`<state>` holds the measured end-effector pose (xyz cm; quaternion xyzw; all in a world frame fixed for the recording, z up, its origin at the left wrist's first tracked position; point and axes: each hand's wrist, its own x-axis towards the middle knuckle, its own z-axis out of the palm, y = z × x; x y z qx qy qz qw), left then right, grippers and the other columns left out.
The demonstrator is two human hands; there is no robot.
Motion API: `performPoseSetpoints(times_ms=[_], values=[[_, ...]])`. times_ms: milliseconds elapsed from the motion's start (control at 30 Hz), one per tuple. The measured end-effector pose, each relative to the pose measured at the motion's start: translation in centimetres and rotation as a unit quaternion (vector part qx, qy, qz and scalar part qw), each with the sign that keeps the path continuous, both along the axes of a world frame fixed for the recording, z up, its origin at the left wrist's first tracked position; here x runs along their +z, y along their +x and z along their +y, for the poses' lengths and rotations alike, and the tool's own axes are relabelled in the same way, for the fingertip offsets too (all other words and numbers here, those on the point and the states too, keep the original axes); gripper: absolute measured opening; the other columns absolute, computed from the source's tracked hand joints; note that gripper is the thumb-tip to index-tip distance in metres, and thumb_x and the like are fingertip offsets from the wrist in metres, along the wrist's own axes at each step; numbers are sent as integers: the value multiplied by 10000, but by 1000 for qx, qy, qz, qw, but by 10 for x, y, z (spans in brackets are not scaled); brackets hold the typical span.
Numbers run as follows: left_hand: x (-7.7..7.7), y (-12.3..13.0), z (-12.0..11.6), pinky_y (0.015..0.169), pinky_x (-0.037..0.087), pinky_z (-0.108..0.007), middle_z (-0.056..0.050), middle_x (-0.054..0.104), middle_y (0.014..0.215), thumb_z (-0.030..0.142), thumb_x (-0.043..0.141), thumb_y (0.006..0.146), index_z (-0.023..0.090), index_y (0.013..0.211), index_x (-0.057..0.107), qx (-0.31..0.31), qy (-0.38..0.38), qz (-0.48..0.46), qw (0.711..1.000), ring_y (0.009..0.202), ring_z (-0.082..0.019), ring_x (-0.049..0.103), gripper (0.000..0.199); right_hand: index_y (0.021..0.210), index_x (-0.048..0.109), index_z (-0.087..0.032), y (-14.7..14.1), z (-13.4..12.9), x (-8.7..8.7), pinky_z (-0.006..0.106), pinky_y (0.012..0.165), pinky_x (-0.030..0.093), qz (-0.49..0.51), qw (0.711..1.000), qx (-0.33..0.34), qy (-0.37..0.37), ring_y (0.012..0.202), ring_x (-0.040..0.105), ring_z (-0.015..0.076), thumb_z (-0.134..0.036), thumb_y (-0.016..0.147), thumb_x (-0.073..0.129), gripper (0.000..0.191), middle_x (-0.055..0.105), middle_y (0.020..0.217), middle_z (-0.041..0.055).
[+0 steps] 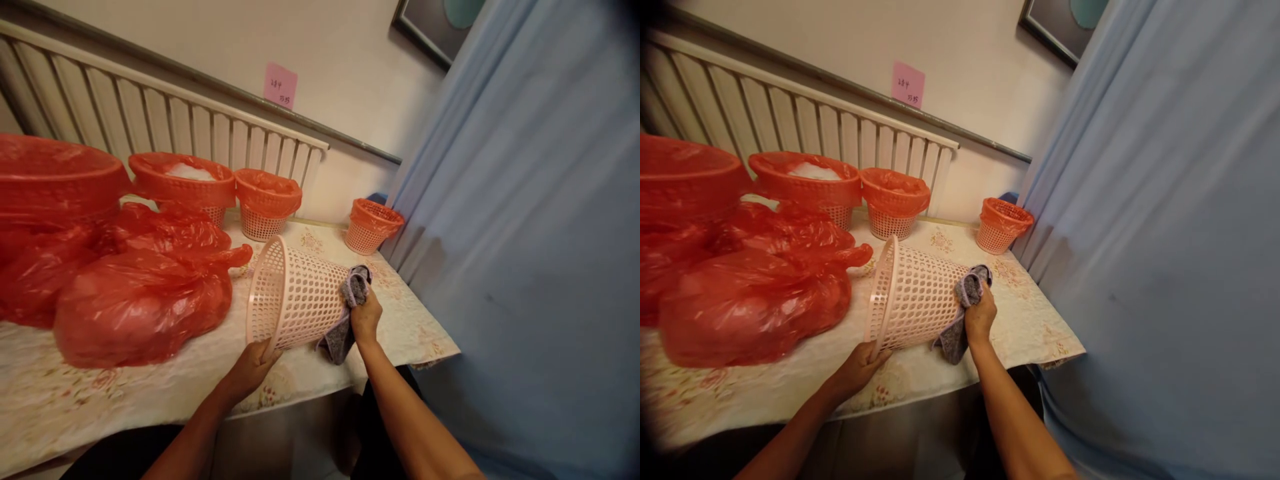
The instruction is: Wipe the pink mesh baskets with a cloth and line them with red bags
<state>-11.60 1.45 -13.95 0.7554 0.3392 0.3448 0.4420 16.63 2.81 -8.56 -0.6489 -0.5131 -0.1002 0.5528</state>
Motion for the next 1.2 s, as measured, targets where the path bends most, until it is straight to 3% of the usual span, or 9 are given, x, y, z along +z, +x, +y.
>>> performPoseSetpoints(times_ms=[233,367,467,533,700,800,933,1067,1200], values=[[-2,0,2,865,523,-351,-58,740,877,444,481,883,157,888,696,8,7,2,1000,907,-248,669,359,1210,640,-200,-96,-13,36,427,1091,392,-19,984,171,40,1239,543,223,-195,843,576,372,602,1316,92],[-6,-1,3,748,536,-322,-36,701,719,416,467,870,171,717,654,15,10,-12,1000,739,-217,647,344,1260,600,-203,-141,-18,60,409,1110,387,-44,968,242,41,1289,500,210,-154,833,566,432,554,1374,82],[-6,-3,3,709,531,-318,-37,678,654,313,475,809,180,646,629,-6,11,-40,999,666,-207,613,261,1335,537,-191,-162,-24,61,427,1146,344,-114,959,254,49,1369,406,212,-96,823,475,525,469,1455,79],[-5,-4,3,802,521,-344,-56,705,717,260,486,779,173,722,663,-4,21,-48,999,751,-229,622,205,1377,495,-184,-167,-28,53,451,1152,334,-165,952,251,66,1404,349,222,-84,825,426,565,441,1476,82],[-9,-4,4,844,514,-358,-54,723,743,341,469,833,171,793,683,-16,19,-39,999,750,-227,631,276,1399,460,-159,-149,-27,32,481,1135,354,-201,950,222,91,1406,344,232,-66,837,371,576,449,1462,122],[-11,-4,6,792,535,-355,-69,732,776,441,478,847,156,793,686,18,-1,-31,999,774,-245,658,357,1348,512,-153,-128,-17,33,463,1136,359,-218,946,228,75,1389,374,217,-57,838,379,536,477,1438,127],[-6,-3,5,918,511,-385,-81,753,922,441,525,848,152,934,712,32,-14,-28,999,952,-278,669,355,1283,574,-175,-98,-2,38,427,1136,358,-204,954,214,39,1363,411,189,-61,854,406,475,500,1424,106],[-1,-3,2,967,496,-391,-71,757,992,436,513,869,168,1018,719,8,-10,-26,1000,1007,-271,665,370,1275,592,-200,-51,9,30,437,1119,357,-151,977,148,15,1304,478,198,-139,878,445,427,560,1367,93],[1,-2,-1,939,516,-387,-56,763,928,419,504,872,178,930,725,18,-1,-17,1000,956,-260,679,331,1254,606,-158,-1,6,12,434,1064,400,-79,996,51,-3,1211,552,223,-193,860,445,427,628,1270,117]])
